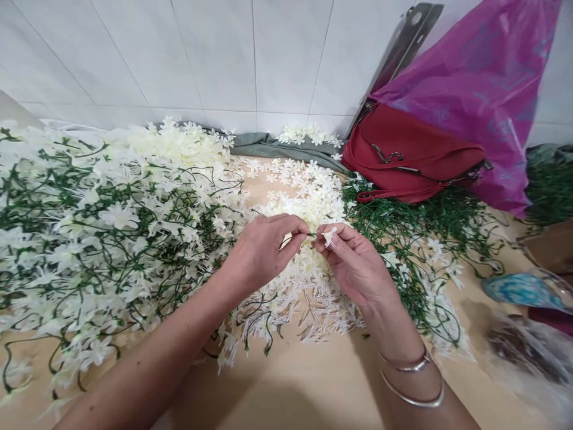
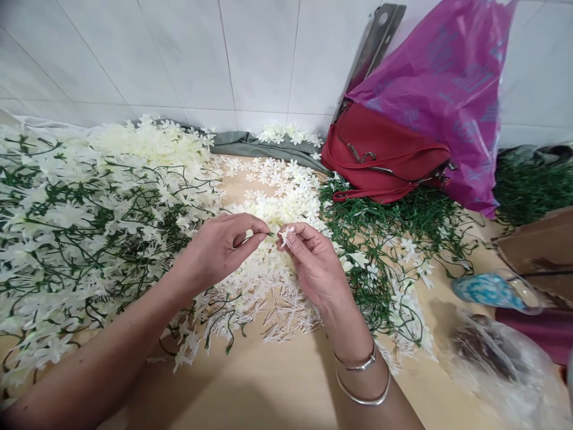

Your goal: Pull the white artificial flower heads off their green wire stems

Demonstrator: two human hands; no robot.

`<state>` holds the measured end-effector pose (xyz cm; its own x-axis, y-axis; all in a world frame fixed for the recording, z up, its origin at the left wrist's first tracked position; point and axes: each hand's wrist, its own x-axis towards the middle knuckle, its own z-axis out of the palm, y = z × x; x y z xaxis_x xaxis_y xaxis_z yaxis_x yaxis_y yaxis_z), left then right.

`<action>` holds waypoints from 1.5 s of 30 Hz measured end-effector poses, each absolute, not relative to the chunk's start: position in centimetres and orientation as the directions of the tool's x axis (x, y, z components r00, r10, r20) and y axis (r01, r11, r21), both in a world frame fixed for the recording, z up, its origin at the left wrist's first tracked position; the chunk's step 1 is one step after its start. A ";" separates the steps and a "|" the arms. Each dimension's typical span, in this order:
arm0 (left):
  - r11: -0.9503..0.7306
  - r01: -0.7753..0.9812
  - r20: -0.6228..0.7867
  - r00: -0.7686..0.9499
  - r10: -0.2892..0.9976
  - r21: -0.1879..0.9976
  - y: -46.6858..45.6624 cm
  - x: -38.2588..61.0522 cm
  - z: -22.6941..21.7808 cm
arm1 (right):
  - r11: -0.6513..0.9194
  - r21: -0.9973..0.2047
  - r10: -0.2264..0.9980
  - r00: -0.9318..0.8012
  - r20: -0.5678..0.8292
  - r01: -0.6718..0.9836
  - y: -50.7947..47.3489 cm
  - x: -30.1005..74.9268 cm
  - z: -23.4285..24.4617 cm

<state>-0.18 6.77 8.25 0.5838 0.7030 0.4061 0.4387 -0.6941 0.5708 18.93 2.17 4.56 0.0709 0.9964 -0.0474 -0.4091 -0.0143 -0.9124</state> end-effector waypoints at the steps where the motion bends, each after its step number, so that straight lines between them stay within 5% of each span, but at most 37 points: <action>1: -0.721 0.437 0.434 0.589 0.681 0.538 6.7 -0.2 8.2 | -0.020 -0.912 0.996 0.069 -0.052 -0.410 2.1 18.9 4.6; 8: -0.776 0.450 0.489 0.604 0.629 0.442 6.4 0.0 8.3 | -0.057 -0.922 0.997 0.030 -0.074 -0.382 1.9 18.7 4.9; 45: -0.761 0.311 0.394 0.709 0.585 0.570 7.2 -0.4 8.9 | -0.097 -0.928 0.995 -0.052 -0.084 -0.360 1.5 19.1 5.8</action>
